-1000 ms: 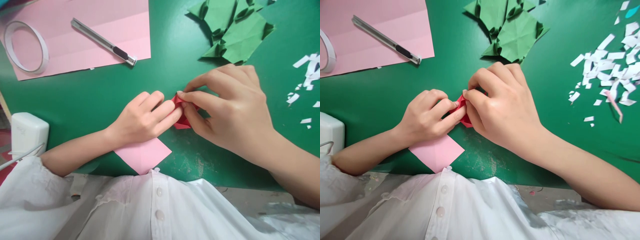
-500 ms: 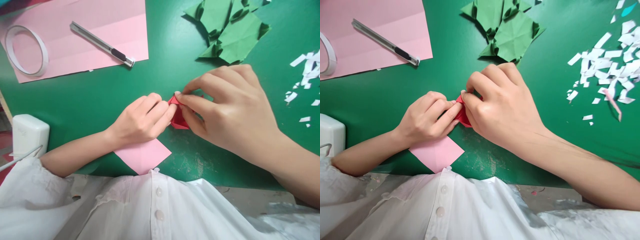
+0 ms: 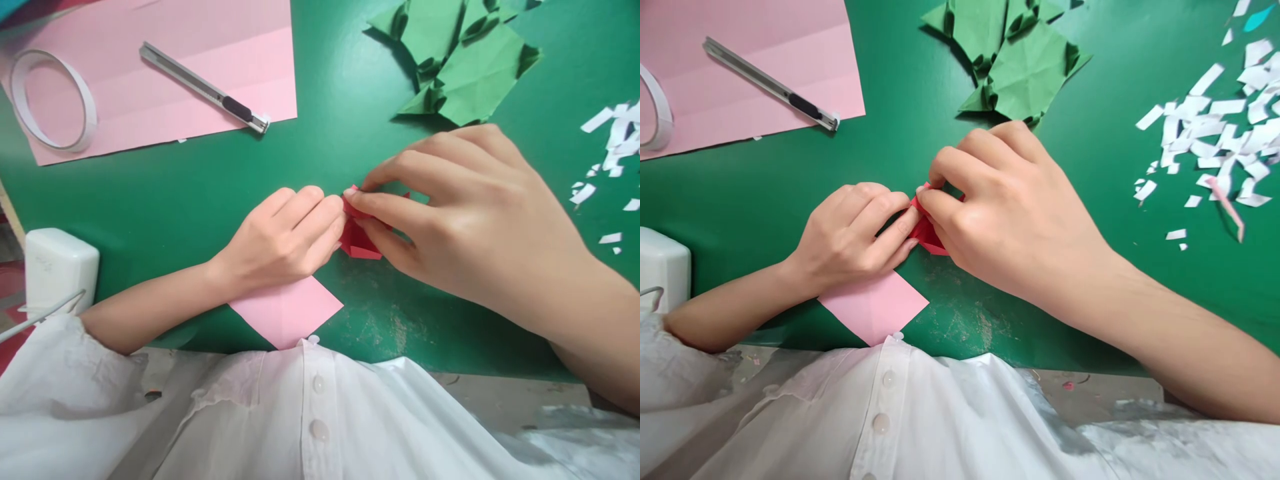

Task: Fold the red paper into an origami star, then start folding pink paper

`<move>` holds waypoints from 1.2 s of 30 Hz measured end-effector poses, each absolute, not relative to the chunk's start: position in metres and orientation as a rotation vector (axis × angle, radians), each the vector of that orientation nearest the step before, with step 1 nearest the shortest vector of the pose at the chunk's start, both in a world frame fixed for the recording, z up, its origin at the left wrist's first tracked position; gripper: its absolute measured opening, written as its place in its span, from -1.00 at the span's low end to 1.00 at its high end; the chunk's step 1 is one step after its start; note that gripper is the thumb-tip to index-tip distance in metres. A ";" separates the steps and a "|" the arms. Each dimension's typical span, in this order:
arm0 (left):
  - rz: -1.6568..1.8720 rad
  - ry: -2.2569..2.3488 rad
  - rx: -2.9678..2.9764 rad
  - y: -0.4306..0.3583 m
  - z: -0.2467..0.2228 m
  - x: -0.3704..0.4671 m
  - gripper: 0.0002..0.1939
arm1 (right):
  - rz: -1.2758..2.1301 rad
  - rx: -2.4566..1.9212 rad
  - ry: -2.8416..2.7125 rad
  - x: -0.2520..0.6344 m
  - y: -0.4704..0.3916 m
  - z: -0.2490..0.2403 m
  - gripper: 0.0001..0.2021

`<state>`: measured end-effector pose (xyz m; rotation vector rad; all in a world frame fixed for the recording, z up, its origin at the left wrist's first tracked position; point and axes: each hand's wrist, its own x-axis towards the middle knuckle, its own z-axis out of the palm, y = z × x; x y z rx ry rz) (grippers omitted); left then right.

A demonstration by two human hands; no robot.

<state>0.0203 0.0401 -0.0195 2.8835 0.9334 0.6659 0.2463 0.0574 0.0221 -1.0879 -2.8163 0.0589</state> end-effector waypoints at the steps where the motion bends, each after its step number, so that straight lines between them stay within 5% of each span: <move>1: 0.669 0.933 2.924 0.041 -0.019 0.020 -0.78 | 0.066 -1.091 -2.817 0.247 0.057 0.022 -0.58; 36: 0.871 0.814 2.823 0.046 -0.025 0.017 -0.85 | 0.241 -1.074 -2.777 0.246 0.055 0.019 -0.60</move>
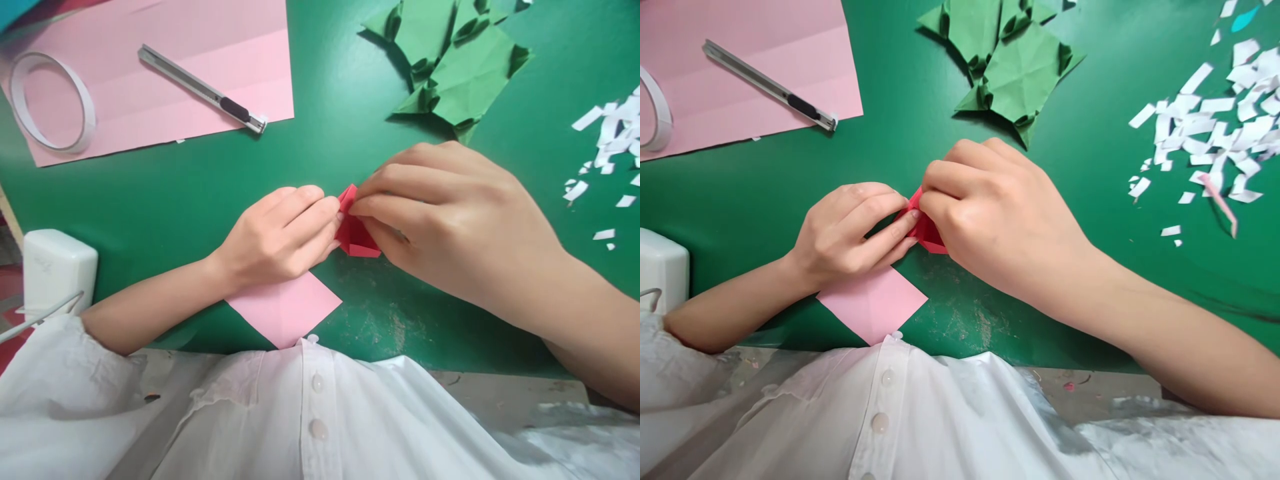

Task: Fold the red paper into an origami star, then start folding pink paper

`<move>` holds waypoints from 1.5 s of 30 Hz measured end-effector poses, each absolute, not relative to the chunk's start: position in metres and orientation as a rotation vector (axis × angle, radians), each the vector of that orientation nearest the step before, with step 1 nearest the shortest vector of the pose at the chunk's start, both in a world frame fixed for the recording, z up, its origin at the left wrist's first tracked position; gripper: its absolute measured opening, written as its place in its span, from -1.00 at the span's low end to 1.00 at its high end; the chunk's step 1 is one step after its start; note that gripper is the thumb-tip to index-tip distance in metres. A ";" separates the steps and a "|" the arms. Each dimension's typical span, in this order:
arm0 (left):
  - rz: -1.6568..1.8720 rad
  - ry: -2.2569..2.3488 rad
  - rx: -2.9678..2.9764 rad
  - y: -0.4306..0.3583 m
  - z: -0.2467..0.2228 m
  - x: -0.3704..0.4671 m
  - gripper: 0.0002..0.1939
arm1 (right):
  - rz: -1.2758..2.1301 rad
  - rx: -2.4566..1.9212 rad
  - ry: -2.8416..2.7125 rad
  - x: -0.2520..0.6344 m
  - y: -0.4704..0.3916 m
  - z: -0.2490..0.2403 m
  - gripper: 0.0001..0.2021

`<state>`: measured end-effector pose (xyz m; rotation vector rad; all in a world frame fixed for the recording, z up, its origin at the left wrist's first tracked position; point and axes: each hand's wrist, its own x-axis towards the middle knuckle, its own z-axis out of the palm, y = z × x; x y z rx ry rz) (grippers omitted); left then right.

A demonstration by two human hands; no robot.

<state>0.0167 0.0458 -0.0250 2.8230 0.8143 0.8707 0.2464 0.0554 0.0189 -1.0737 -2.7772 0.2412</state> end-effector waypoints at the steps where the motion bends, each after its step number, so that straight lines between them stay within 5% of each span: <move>1: 0.866 0.815 2.779 0.046 -0.026 0.016 -0.83 | 0.234 -1.076 -2.778 0.247 0.056 0.019 -0.60; 29: 0.805 0.831 2.863 0.047 -0.024 0.015 -0.84 | 0.232 -1.036 -2.677 0.248 0.059 0.017 -0.74; 45: 0.676 0.798 2.914 0.051 -0.017 0.020 -0.76 | 0.605 -1.295 -2.423 0.257 0.073 0.014 -0.78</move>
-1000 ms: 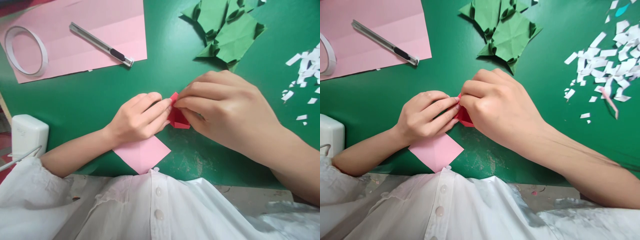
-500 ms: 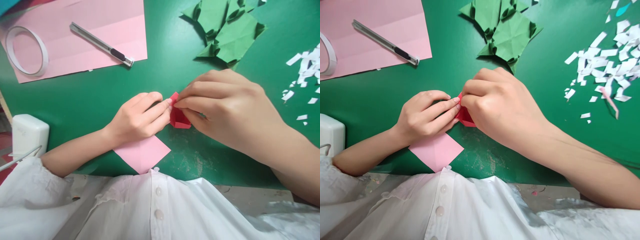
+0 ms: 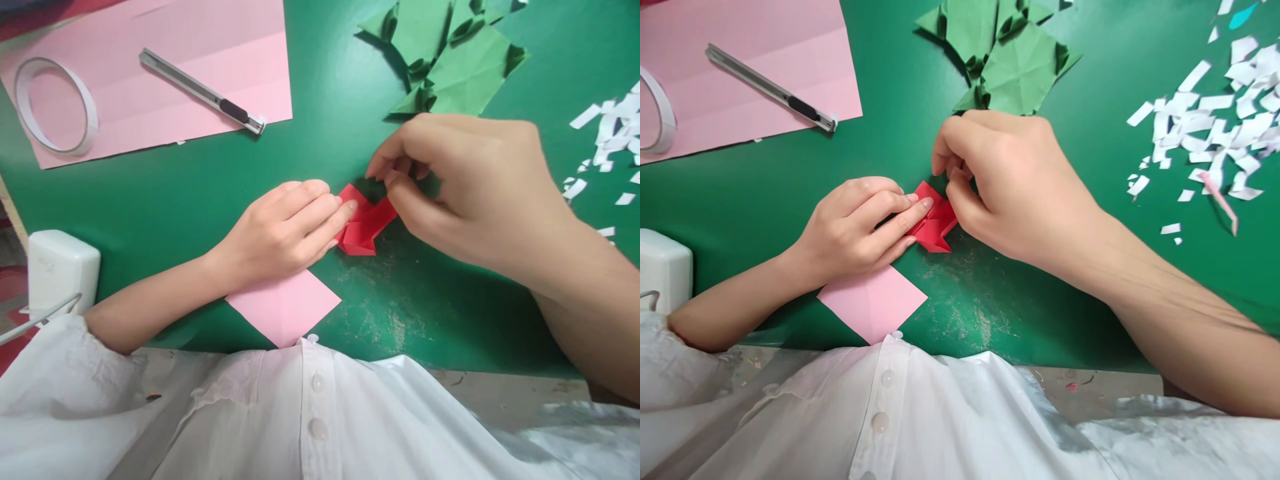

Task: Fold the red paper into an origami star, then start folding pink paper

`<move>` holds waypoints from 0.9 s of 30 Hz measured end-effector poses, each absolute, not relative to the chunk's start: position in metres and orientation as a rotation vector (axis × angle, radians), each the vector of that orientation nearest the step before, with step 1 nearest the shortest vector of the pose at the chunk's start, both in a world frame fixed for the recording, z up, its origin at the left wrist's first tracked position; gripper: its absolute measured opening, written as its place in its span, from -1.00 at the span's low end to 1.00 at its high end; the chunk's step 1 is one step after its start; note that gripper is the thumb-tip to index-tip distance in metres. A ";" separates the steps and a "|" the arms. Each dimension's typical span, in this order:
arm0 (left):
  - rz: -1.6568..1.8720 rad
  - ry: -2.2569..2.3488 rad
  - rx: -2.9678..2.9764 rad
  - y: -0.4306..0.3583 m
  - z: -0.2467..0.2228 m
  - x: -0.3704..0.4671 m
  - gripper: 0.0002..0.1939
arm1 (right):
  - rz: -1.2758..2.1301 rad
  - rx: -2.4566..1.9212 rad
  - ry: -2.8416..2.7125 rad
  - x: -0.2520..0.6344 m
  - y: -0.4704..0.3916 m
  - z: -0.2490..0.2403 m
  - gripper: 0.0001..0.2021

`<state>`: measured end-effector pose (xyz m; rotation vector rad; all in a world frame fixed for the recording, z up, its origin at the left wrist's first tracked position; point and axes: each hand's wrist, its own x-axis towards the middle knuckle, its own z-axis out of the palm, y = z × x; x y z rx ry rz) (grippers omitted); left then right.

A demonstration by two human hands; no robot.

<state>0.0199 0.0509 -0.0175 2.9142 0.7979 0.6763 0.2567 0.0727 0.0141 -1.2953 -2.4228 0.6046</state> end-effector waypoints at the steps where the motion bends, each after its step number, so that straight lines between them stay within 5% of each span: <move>1: 0.684 0.788 2.954 0.052 -0.016 0.020 -0.77 | 0.609 -1.307 -2.424 0.256 0.074 0.011 -0.78; 7: 0.618 0.783 3.007 0.052 -0.010 0.021 -0.76 | 0.437 -1.322 -2.460 0.250 0.077 -0.007 -0.86; 27: 0.511 0.855 2.705 0.048 -0.016 0.026 -0.63 | 0.353 -1.338 -2.470 0.248 0.077 -0.014 -0.65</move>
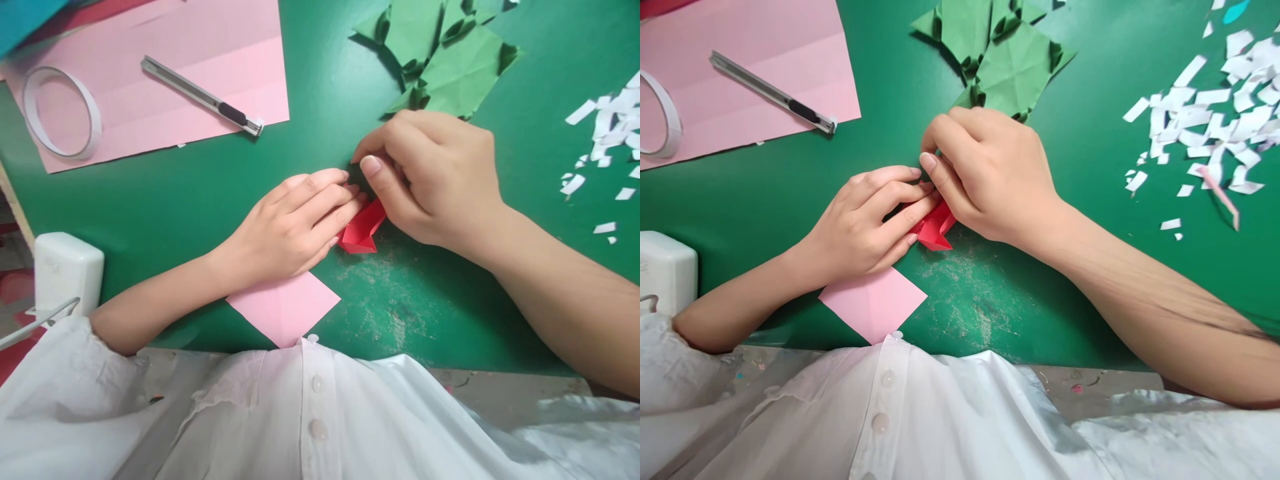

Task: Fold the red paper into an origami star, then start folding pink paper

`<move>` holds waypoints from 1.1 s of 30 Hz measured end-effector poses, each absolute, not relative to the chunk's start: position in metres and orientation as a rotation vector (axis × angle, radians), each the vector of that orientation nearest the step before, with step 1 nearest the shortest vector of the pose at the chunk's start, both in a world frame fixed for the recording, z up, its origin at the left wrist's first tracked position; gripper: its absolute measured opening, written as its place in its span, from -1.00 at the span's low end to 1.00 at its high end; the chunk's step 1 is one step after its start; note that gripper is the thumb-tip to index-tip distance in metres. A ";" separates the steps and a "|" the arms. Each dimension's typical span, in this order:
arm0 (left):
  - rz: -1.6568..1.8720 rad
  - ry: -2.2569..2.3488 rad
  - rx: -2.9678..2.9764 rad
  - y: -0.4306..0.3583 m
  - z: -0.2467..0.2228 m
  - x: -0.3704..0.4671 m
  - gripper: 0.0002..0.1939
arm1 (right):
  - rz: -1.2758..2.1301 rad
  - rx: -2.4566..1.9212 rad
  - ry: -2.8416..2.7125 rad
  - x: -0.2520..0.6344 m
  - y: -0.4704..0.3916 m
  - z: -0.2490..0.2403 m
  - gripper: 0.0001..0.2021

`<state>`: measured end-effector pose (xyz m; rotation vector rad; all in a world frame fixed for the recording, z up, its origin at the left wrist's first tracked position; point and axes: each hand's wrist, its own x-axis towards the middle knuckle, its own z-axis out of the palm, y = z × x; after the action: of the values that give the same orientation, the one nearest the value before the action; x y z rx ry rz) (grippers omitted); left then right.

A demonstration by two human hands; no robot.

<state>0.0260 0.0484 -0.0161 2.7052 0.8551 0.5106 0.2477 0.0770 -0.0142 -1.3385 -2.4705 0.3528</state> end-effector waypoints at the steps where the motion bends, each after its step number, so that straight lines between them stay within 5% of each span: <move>1: 0.494 0.854 2.709 0.049 -0.016 0.025 -0.62 | 0.357 -1.339 -2.473 0.248 0.077 -0.014 -0.65; 16: 0.425 0.897 2.520 0.058 -0.013 0.014 -0.45 | 0.103 -1.281 -2.491 0.243 0.075 -0.016 -0.38; 22: 0.497 0.911 2.398 0.067 -0.005 0.012 -0.54 | 0.165 -1.273 -2.338 0.236 0.067 -0.006 -0.24; 29: 0.658 0.949 2.139 0.062 -0.005 0.012 -0.79 | 0.106 -0.968 -2.303 0.238 0.052 -0.008 -0.46; 33: 0.718 0.994 1.973 0.060 -0.005 0.014 -0.84 | 0.459 -1.112 -2.076 0.230 0.051 -0.013 -0.47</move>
<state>0.0135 0.0601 -0.0047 1.9730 0.9941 0.7181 0.2299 0.0513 -0.0126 -1.1115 -2.0762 0.4586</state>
